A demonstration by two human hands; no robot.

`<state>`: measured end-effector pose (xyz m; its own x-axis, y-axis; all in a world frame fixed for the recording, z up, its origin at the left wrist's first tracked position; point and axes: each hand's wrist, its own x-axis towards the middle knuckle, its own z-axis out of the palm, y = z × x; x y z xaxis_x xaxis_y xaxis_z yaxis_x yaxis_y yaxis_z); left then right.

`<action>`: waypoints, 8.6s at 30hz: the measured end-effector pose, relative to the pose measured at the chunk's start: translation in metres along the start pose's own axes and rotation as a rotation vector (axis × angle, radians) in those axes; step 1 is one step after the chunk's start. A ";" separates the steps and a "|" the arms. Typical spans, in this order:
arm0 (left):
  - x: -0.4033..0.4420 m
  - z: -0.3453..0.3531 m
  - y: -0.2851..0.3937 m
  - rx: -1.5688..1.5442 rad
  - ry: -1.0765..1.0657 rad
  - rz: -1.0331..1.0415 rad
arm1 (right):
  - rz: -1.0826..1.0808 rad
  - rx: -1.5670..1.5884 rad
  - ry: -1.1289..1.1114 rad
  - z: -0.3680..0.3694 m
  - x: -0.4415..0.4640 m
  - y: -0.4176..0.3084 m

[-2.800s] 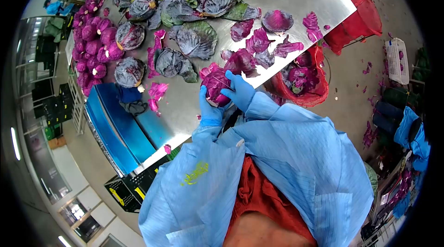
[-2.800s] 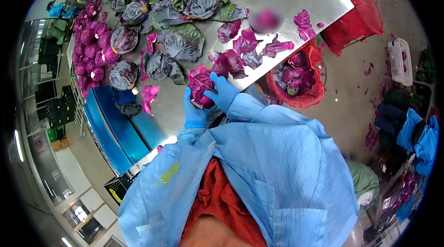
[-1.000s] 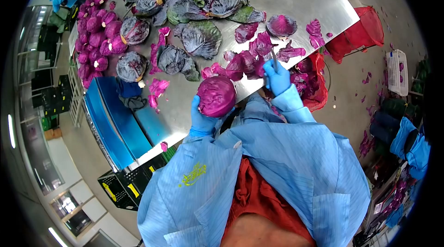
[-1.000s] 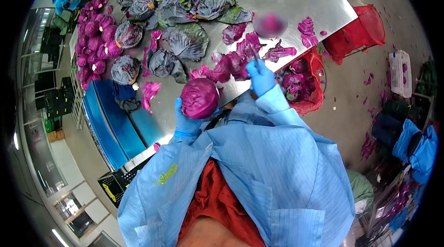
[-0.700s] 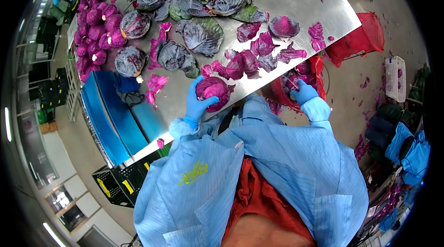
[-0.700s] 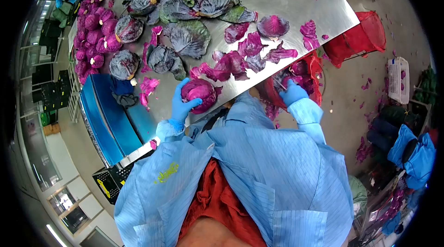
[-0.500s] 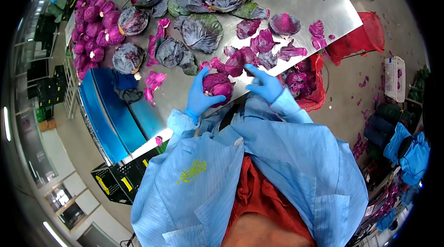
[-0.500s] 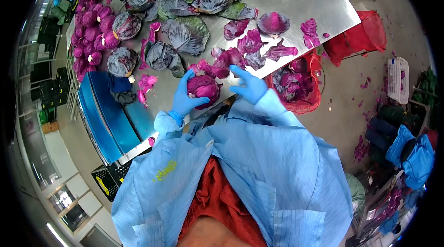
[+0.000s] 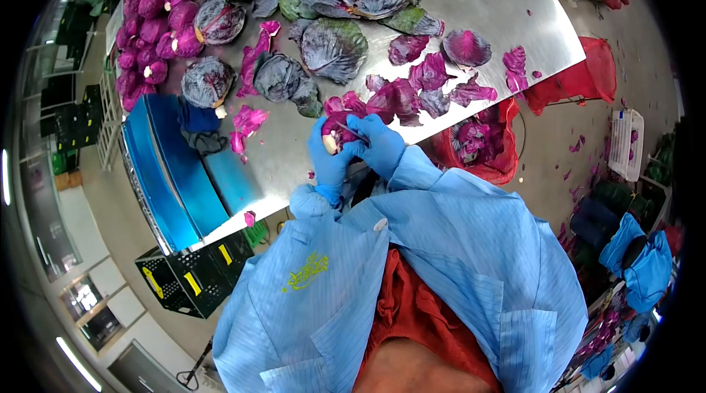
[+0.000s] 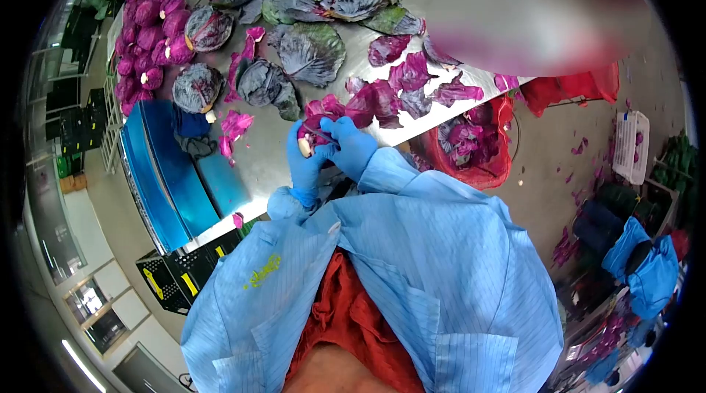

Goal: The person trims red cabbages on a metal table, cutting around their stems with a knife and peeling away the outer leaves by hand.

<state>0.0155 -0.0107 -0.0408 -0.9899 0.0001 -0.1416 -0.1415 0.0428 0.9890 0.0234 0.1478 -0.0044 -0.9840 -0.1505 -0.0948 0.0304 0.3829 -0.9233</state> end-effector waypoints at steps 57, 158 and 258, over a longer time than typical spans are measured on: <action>0.000 0.003 0.019 -0.496 -0.160 -0.348 | 0.690 0.904 -0.034 -0.073 0.012 0.060; 0.013 0.025 0.018 0.288 0.263 0.146 | 0.166 -0.467 0.149 -0.016 0.004 0.042; -0.018 -0.003 0.068 -0.364 -0.124 -0.189 | 0.095 -0.242 0.013 -0.054 -0.019 -0.042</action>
<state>0.0240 -0.0105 0.0290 -0.9411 0.1474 -0.3041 -0.3357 -0.3022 0.8922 0.0318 0.1837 0.0558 -0.9810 -0.0919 -0.1706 0.0817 0.6021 -0.7942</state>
